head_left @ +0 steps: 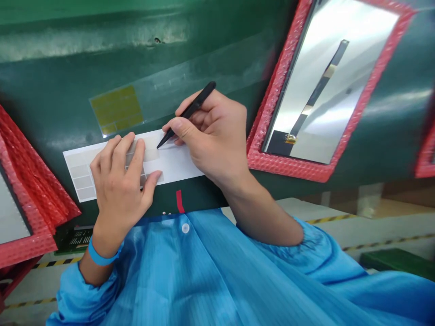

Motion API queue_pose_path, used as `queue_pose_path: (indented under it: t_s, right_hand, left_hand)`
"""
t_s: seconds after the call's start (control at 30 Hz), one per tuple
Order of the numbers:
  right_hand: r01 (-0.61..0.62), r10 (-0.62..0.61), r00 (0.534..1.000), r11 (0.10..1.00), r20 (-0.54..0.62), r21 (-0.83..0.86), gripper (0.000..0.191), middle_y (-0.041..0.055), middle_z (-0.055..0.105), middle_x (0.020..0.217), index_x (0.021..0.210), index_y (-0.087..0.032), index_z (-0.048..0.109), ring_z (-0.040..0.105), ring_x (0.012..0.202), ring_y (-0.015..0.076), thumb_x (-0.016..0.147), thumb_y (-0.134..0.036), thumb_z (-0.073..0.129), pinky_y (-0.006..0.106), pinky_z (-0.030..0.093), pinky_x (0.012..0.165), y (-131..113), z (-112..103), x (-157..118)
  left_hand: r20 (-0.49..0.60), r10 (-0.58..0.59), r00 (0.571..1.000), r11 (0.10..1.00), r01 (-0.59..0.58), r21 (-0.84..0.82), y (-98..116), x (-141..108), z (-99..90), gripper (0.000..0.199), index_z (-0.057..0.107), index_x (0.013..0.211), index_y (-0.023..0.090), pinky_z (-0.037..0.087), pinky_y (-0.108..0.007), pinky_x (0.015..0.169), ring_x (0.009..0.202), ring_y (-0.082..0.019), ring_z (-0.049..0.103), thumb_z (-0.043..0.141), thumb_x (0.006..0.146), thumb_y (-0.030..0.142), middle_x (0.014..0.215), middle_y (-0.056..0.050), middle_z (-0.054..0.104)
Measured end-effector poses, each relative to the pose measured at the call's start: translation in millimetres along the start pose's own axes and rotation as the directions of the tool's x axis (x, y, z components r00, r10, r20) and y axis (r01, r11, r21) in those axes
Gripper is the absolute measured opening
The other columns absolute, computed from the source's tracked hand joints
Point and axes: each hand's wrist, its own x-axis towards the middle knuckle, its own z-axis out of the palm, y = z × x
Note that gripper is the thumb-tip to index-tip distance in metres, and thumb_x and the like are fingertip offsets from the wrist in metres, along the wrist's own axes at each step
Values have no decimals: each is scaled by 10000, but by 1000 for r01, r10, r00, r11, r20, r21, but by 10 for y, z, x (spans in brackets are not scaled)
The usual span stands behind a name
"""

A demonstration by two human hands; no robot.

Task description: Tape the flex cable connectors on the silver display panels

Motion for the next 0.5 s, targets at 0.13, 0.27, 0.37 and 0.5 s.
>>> queue_pose_path:
  t_s: [0.13, 0.27, 0.37, 0.5]
  right_hand:
    - [-24, 26, 997, 1000, 76, -18, 316, -25, 707, 811, 953, -256, 634, 733, 718, 172, 944, -452, 883, 285, 608, 634, -15, -6, 47]
    - [-26, 32, 994, 998, 107, -59, 347, -18, 711, 796, 953, -263, 625, 739, 731, 189, 943, -504, 874, 293, 607, 626, -29, 3, 77]
    - [-28, 35, 993, 998, 114, -61, 360, -20, 692, 778, 941, -266, 614, 724, 714, 185, 941, -516, 873, 297, 609, 634, -22, 19, 81]
    - [-37, 37, 994, 999, 100, -1, 367, -29, 666, 784, 949, -269, 593, 722, 732, 170, 960, -539, 843, 287, 613, 668, 1, 76, 45]
  left_hand:
    - [6, -8, 1000, 1000, 8, 5, 7, 10, 0, 597, 623, 1487, 138, 379, -531, 1199, 1488, -424, 535, 758, 989, 439, 1564, -209, 625]
    - [9, -17, 1000, 1000, 17, 2, 4, 16, -1, 617, 608, 1501, 167, 374, -529, 1210, 1501, -414, 524, 766, 980, 456, 1585, -192, 611]
    - [12, -22, 1000, 1000, 22, -1, 5, 21, -9, 635, 610, 1499, 175, 367, -522, 1221, 1502, -408, 523, 793, 957, 451, 1587, -183, 609]
    - [17, -43, 999, 999, 43, -1, 0, 28, -4, 641, 609, 1506, 206, 366, -520, 1233, 1502, -398, 525, 802, 952, 466, 1588, -160, 609]
